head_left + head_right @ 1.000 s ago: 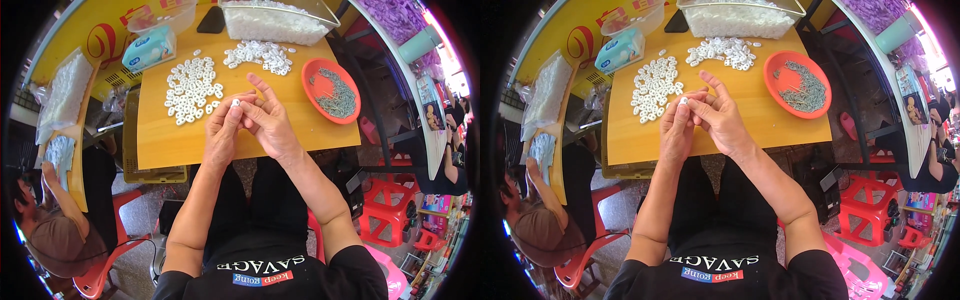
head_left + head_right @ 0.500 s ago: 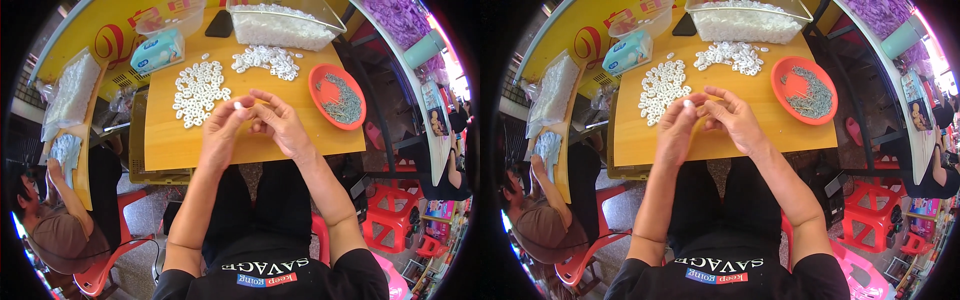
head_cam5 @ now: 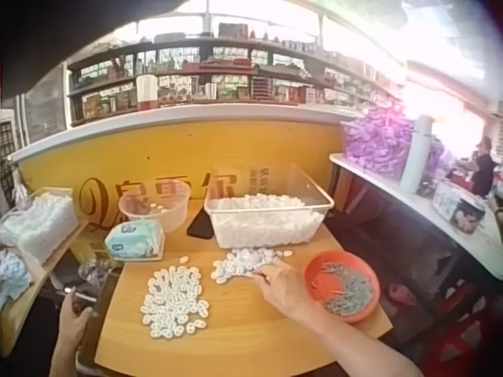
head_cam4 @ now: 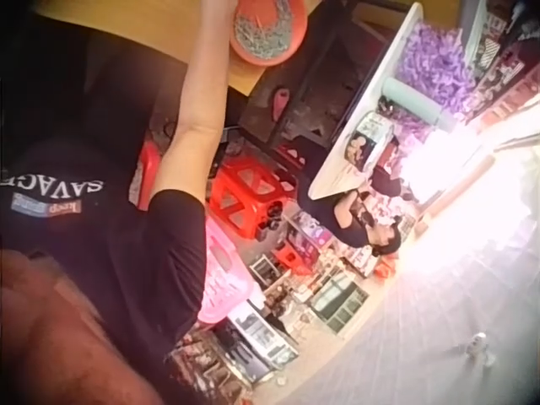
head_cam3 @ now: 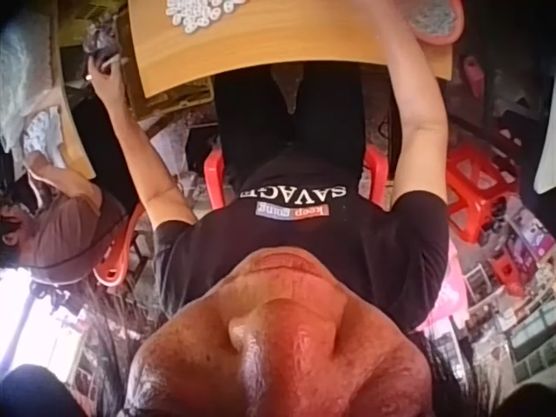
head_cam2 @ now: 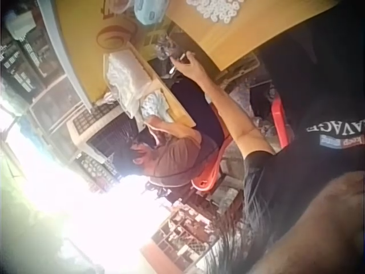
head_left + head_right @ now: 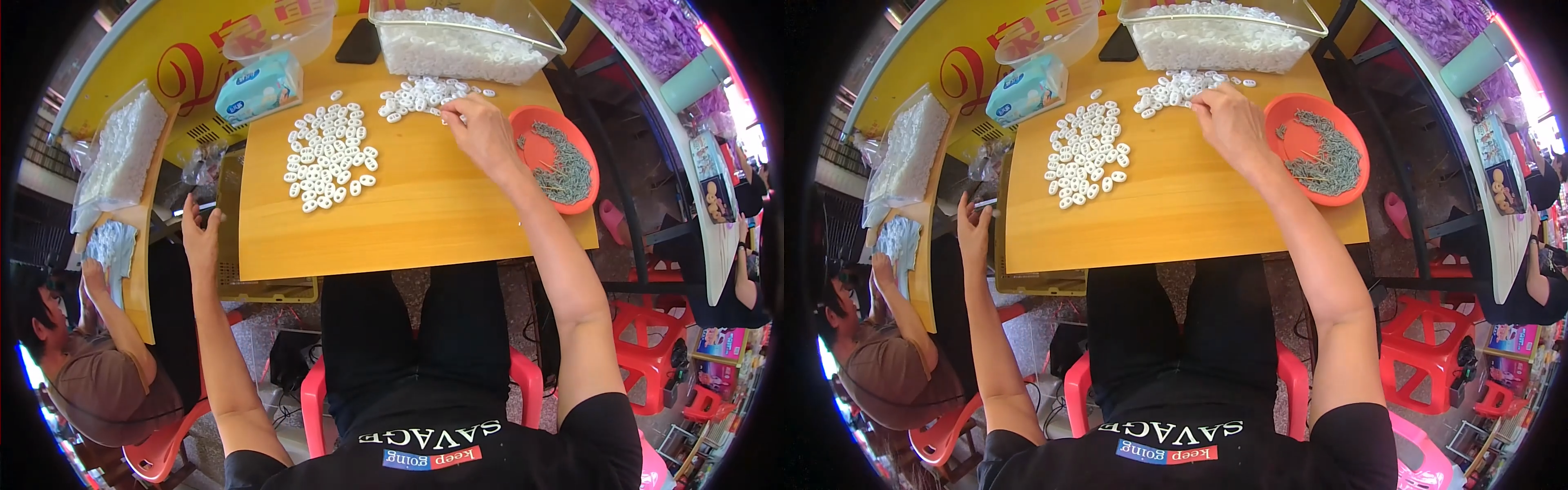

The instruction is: Manually assembling small white plastic components by inserting metal pins into them.

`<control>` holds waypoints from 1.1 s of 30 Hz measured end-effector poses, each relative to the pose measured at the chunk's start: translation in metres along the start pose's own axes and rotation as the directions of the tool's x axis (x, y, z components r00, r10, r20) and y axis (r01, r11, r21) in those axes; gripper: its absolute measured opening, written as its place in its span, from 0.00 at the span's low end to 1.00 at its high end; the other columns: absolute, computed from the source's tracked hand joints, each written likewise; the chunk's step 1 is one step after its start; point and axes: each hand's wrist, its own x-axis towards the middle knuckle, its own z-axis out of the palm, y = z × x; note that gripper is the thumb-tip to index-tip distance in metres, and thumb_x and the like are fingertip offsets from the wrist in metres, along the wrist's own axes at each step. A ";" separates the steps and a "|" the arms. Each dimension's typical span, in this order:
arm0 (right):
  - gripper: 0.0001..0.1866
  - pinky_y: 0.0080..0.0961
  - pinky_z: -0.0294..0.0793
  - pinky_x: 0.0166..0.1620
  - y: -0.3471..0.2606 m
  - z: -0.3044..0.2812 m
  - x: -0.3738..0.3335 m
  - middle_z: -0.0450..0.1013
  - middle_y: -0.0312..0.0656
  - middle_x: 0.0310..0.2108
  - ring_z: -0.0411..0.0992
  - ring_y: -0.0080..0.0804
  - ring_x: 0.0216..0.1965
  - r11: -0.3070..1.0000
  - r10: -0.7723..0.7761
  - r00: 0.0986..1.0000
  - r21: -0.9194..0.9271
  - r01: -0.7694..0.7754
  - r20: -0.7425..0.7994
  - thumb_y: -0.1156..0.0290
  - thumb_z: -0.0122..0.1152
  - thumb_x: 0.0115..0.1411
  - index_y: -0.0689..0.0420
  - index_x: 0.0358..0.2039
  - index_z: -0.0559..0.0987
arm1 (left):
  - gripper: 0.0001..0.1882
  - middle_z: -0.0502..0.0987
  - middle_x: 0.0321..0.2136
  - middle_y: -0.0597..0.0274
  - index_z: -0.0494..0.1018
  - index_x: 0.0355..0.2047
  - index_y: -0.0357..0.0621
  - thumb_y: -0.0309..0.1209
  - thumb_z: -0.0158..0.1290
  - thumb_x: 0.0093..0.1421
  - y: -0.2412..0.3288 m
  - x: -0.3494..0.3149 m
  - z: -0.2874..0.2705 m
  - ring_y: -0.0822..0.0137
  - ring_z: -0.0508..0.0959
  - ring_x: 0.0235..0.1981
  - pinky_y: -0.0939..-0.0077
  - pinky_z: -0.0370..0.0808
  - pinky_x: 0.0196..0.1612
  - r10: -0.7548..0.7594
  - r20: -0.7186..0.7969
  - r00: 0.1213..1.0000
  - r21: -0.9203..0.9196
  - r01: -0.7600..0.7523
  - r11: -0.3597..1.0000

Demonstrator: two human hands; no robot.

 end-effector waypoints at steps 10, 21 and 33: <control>0.08 0.45 0.76 0.40 0.008 0.009 0.015 0.75 0.50 0.37 0.76 0.51 0.37 0.923 0.040 0.985 -0.383 0.028 0.170 0.65 0.59 0.58 0.54 0.32 0.83 | 0.22 0.70 0.53 0.56 0.66 0.57 0.39 0.20 0.52 0.61 0.173 -0.063 0.036 0.66 0.73 0.49 0.76 0.74 0.48 0.347 0.047 0.936 -0.448 -0.291 0.846; 0.13 0.22 0.69 0.29 -0.018 -0.017 -0.025 0.73 0.33 0.24 0.69 0.22 0.24 0.856 0.227 0.930 0.397 -0.333 0.290 0.62 0.62 0.59 0.60 0.31 0.81 | 0.12 0.78 0.35 0.58 0.71 0.47 0.31 0.27 0.48 0.67 0.246 -0.112 0.137 0.73 0.78 0.32 0.81 0.75 0.36 0.209 0.570 0.795 -0.751 0.401 0.525; 0.11 0.11 0.60 0.26 -0.035 -0.028 -0.066 0.69 0.25 0.24 0.61 0.09 0.24 0.641 0.230 0.858 0.591 -0.489 0.459 0.63 0.63 0.61 0.59 0.33 0.80 | 0.10 0.77 0.29 0.60 0.72 0.39 0.33 0.29 0.54 0.64 0.248 -0.127 0.155 0.72 0.77 0.29 0.80 0.75 0.34 0.176 0.603 0.778 -0.754 0.483 0.446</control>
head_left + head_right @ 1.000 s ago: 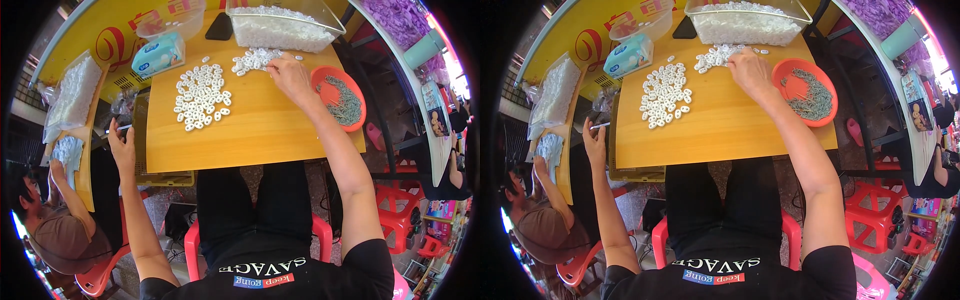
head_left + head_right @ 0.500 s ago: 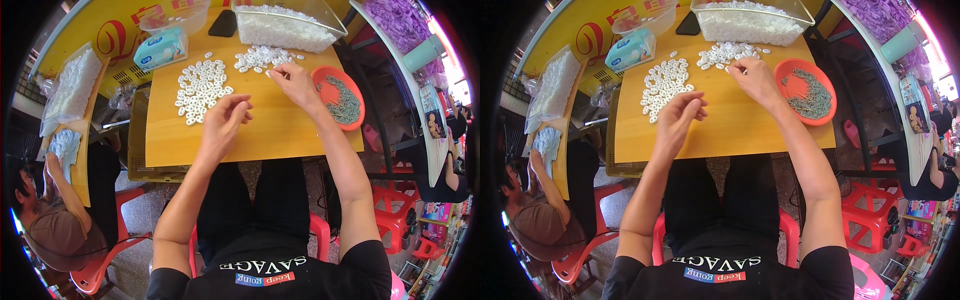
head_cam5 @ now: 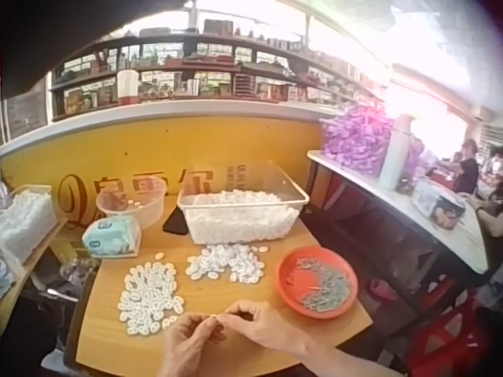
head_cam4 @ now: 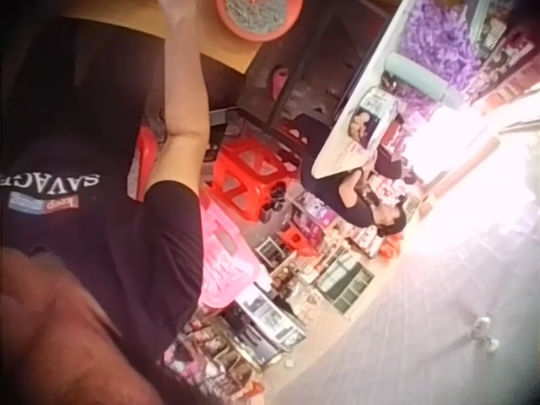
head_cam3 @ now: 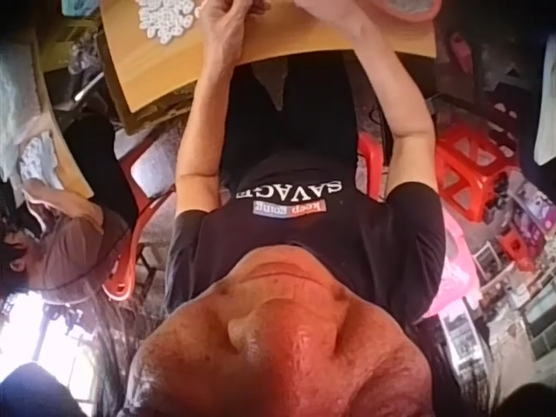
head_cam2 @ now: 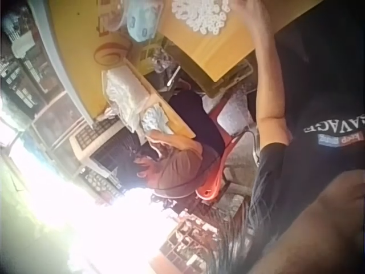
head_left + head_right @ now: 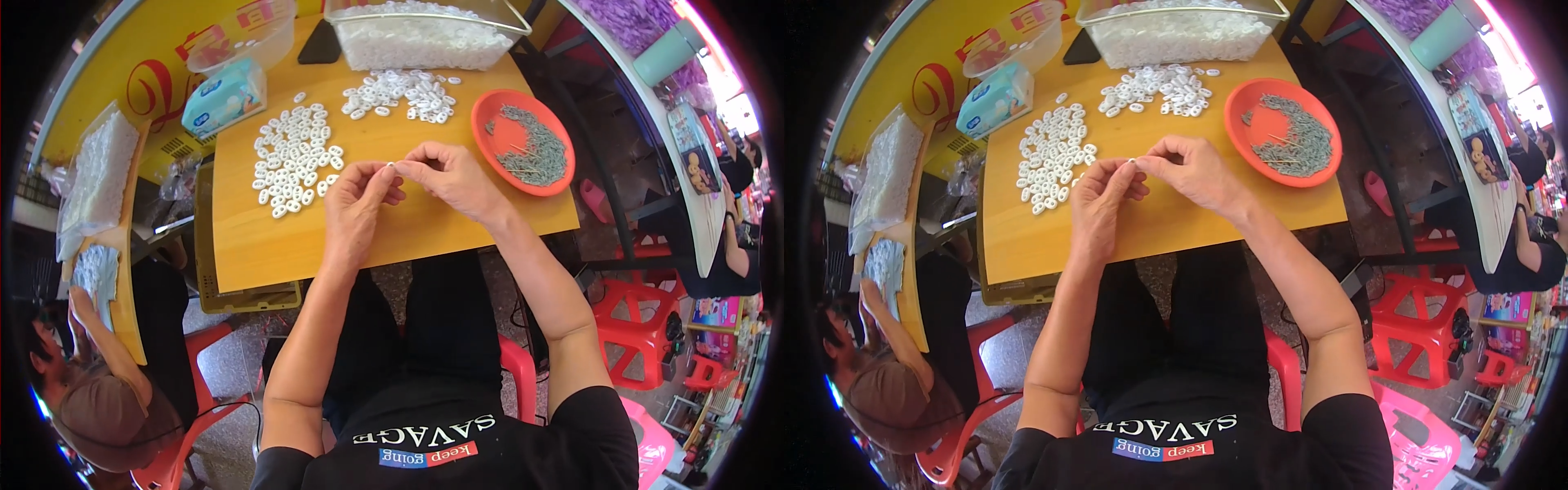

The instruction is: Manually assembling small white plastic components by inserting metal pins into them.

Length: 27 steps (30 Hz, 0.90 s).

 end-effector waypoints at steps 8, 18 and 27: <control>0.08 0.14 0.67 0.32 -0.007 -0.038 -0.009 0.72 0.30 0.27 0.67 0.12 0.30 0.922 -0.247 0.960 -0.337 0.192 -0.129 0.70 0.62 0.60 0.62 0.35 0.79 | 0.10 0.78 0.30 0.61 0.73 0.38 0.35 0.31 0.54 0.64 0.002 -0.003 -0.008 0.73 0.77 0.28 0.80 0.74 0.35 -0.052 0.023 0.998 -0.018 0.052 0.998; 0.12 0.28 0.74 0.38 0.010 -0.154 0.003 0.79 0.44 0.31 0.76 0.31 0.32 0.723 -0.128 0.942 -0.680 -0.126 -0.311 0.66 0.62 0.57 0.61 0.36 0.81 | 0.09 0.77 0.31 0.60 0.73 0.39 0.36 0.31 0.54 0.64 0.004 -0.002 -0.006 0.72 0.76 0.30 0.78 0.73 0.37 -0.028 0.034 0.999 0.049 0.026 0.998; 0.12 0.27 0.73 0.37 0.025 -0.141 0.023 0.77 0.43 0.33 0.75 0.30 0.33 0.653 -0.157 0.970 -0.756 -0.040 -0.187 0.65 0.61 0.59 0.62 0.35 0.80 | 0.09 0.77 0.31 0.61 0.73 0.39 0.35 0.31 0.54 0.65 0.002 -0.003 -0.002 0.72 0.76 0.30 0.78 0.73 0.37 -0.019 0.043 0.999 0.074 0.016 0.997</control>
